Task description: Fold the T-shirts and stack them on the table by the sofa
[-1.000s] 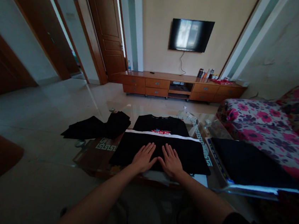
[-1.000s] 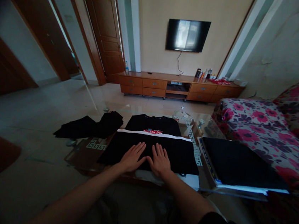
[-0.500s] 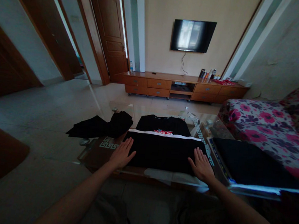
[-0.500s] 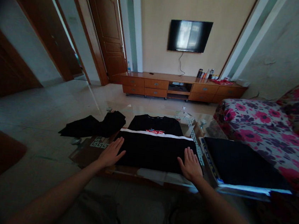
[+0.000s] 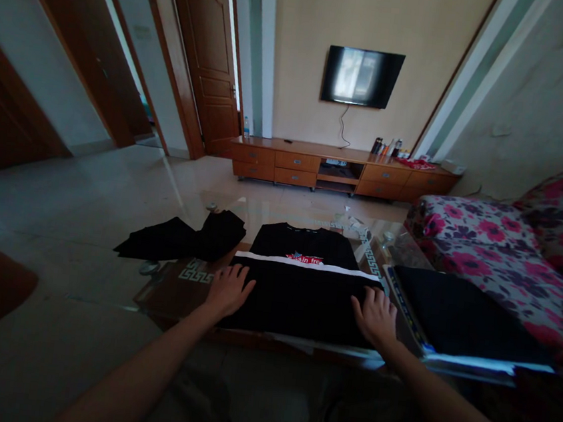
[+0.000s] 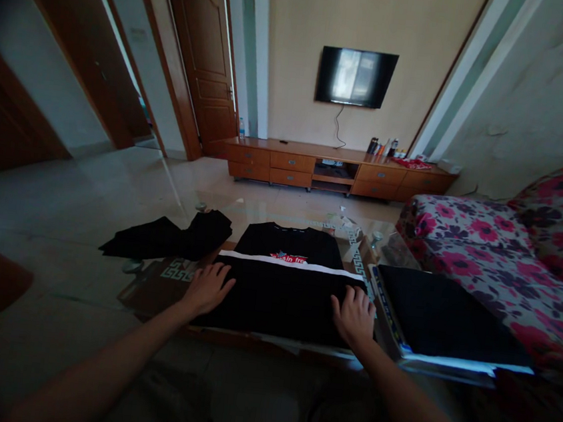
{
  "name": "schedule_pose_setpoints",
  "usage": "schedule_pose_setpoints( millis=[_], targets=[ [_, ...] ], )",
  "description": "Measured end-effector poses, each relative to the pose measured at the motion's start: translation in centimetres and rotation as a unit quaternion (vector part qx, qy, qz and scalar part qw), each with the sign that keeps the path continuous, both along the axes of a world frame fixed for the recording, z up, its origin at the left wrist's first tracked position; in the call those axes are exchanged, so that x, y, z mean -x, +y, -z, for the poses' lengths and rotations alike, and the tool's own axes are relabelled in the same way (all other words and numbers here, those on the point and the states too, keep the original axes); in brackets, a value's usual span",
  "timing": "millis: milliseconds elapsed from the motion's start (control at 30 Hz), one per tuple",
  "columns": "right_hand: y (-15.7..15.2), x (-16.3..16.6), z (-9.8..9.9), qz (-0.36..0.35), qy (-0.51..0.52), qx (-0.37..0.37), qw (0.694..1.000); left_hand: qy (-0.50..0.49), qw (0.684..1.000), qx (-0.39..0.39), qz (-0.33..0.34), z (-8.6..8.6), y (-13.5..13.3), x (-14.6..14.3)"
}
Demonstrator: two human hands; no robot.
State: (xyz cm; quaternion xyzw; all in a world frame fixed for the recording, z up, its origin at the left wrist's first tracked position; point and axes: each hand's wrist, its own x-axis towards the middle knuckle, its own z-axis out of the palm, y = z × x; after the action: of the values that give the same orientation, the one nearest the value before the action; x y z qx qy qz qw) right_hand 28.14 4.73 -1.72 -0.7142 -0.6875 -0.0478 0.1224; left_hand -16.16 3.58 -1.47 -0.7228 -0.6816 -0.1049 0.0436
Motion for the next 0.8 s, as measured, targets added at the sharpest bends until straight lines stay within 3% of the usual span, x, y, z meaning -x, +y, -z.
schedule_pose_setpoints(
  millis=[100, 233, 333, 400, 500, 600, 700, 800],
  targets=[
    [1.8, 4.6, -1.3, -0.095, -0.002, 0.004, 0.995, -0.015, 0.999, -0.011, 0.034, -0.3, 2.3, -3.8],
    [3.1, 11.2, -0.9, -0.222, -0.012, 0.036, 0.974, -0.035, 0.989, -0.007, 0.145, 0.4, 4.3, -9.9],
    [3.7, 14.5, 0.2, -0.261, -0.009, 0.058, 0.964, -0.035, 0.984, 0.020, 0.174, 1.3, 5.2, -12.9],
    [4.2, 15.2, 0.7, -0.253, -0.004, 0.074, 0.965, -0.038, 0.985, 0.039, 0.165, 1.7, 5.7, -13.2],
    [5.1, 14.0, 1.0, -0.246, -0.001, 0.080, 0.966, -0.043, 0.986, 0.040, 0.158, 1.9, 6.3, -11.3],
    [6.0, 10.3, 1.2, -0.226, -0.009, 0.082, 0.971, -0.041, 0.991, 0.027, 0.125, 2.1, 6.6, -7.4],
    [6.8, 5.2, 1.6, -0.153, -0.023, 0.079, 0.985, -0.033, 0.998, 0.021, 0.056, 2.4, 6.5, -2.8],
    [7.1, 0.3, 2.2, -0.078, -0.021, 0.070, 0.994, -0.029, 0.999, 0.016, 0.027, 2.8, 6.2, 0.7]
  ],
)
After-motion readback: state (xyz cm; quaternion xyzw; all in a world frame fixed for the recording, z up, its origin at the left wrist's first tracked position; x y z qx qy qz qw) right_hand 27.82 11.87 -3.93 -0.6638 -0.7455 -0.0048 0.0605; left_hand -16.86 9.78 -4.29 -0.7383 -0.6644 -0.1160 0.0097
